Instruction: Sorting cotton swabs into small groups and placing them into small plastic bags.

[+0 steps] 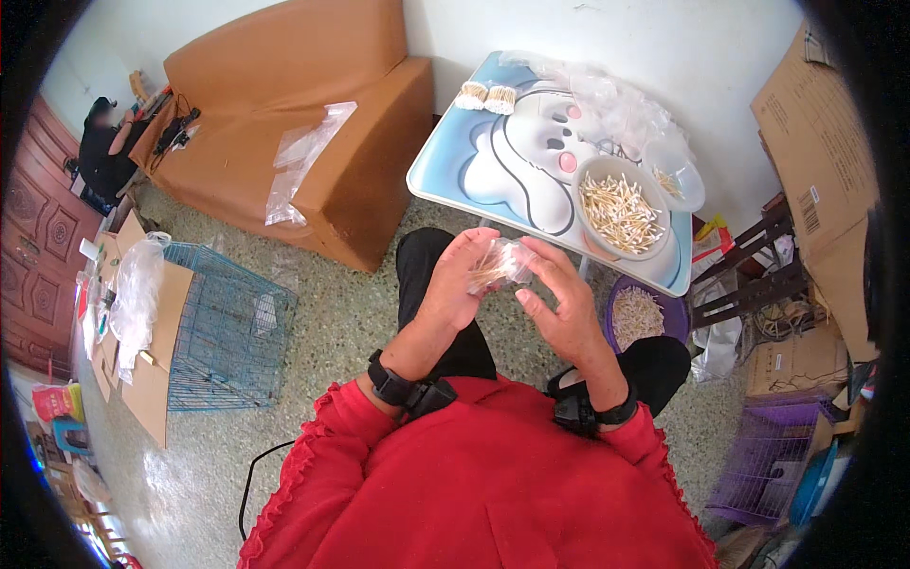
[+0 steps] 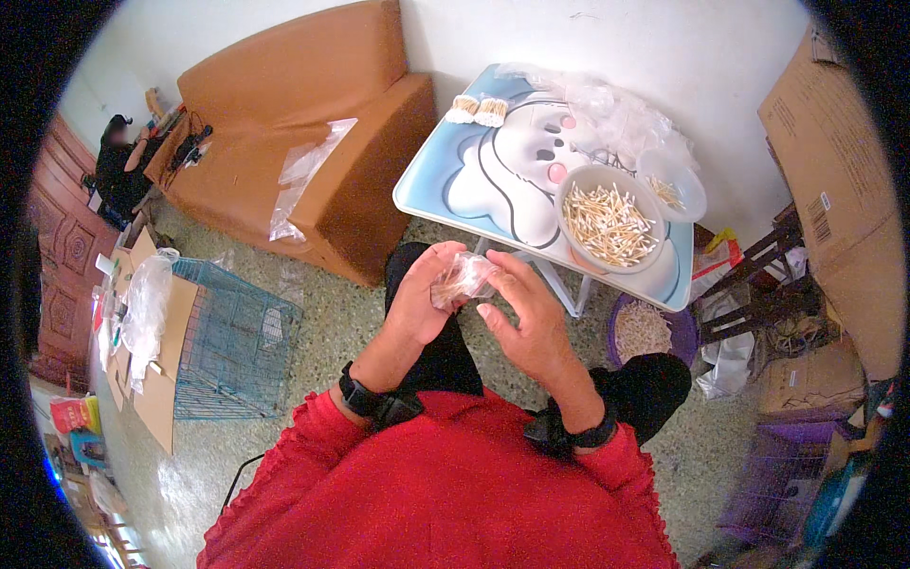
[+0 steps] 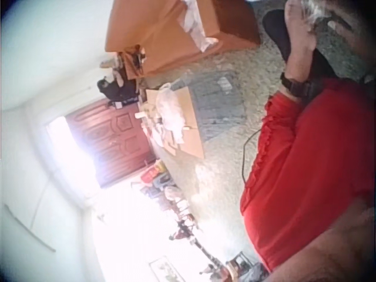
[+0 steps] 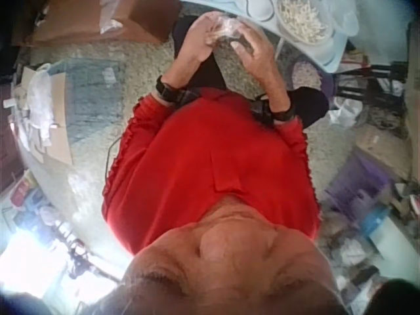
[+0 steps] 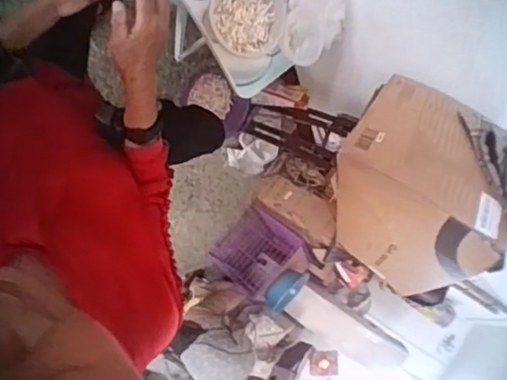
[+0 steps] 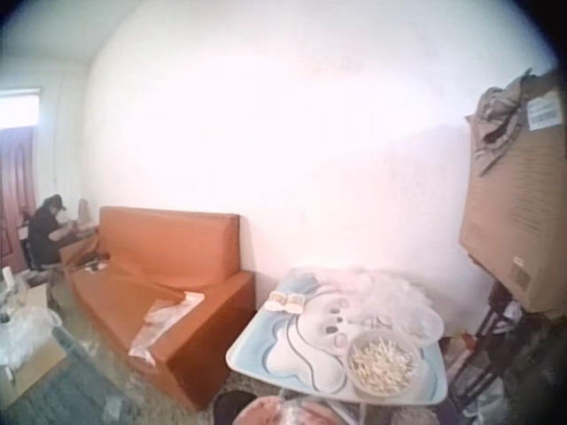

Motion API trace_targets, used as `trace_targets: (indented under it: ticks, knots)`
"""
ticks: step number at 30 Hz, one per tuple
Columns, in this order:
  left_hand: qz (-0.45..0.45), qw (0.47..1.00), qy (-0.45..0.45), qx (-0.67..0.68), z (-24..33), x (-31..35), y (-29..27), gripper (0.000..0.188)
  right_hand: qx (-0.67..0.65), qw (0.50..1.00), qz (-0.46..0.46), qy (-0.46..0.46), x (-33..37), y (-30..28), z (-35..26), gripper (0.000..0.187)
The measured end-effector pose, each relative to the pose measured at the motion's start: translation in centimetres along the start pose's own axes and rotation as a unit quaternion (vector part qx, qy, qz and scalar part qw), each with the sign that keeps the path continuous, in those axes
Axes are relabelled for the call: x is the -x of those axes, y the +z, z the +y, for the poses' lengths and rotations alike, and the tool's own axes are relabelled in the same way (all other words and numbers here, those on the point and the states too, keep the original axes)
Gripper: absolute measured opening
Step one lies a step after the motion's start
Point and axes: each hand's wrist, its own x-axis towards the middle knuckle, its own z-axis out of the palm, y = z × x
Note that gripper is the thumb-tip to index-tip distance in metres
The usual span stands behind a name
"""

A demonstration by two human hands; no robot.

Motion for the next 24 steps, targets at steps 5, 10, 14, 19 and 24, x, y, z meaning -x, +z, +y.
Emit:
trace_targets:
  ticks: [5, 10, 14, 19, 24]
  knots:
    - [-0.013, 0.999, 0.045, 0.026, -0.7, -0.9, -1.0, 0.009, -0.005, 1.000, -0.005, -0.002, 0.1, -0.3, 0.0, 0.040]
    - [-0.036, 0.996, 0.063, -0.056, -0.8, -0.7, -0.7, 0.006, -0.022, 0.998, 0.000, 0.052, 0.0, 0.1, -0.6, 0.039]
    - [-0.050, 0.991, 0.072, -0.103, -1.0, -0.3, 0.1, 0.006, -0.037, 0.997, 0.002, 0.068, 0.4, 0.9, 0.2, 0.039]
    - [0.056, 0.995, 0.084, -0.018, -0.9, -0.6, 0.0, 0.005, -0.042, 0.998, -0.017, 0.042, 0.5, 0.8, 0.0, 0.035]
    - [0.070, 0.991, 0.110, 0.001, -0.8, -0.6, -0.2, 0.006, 0.011, 0.999, -0.017, -0.037, 0.4, 0.9, -0.2, 0.035]
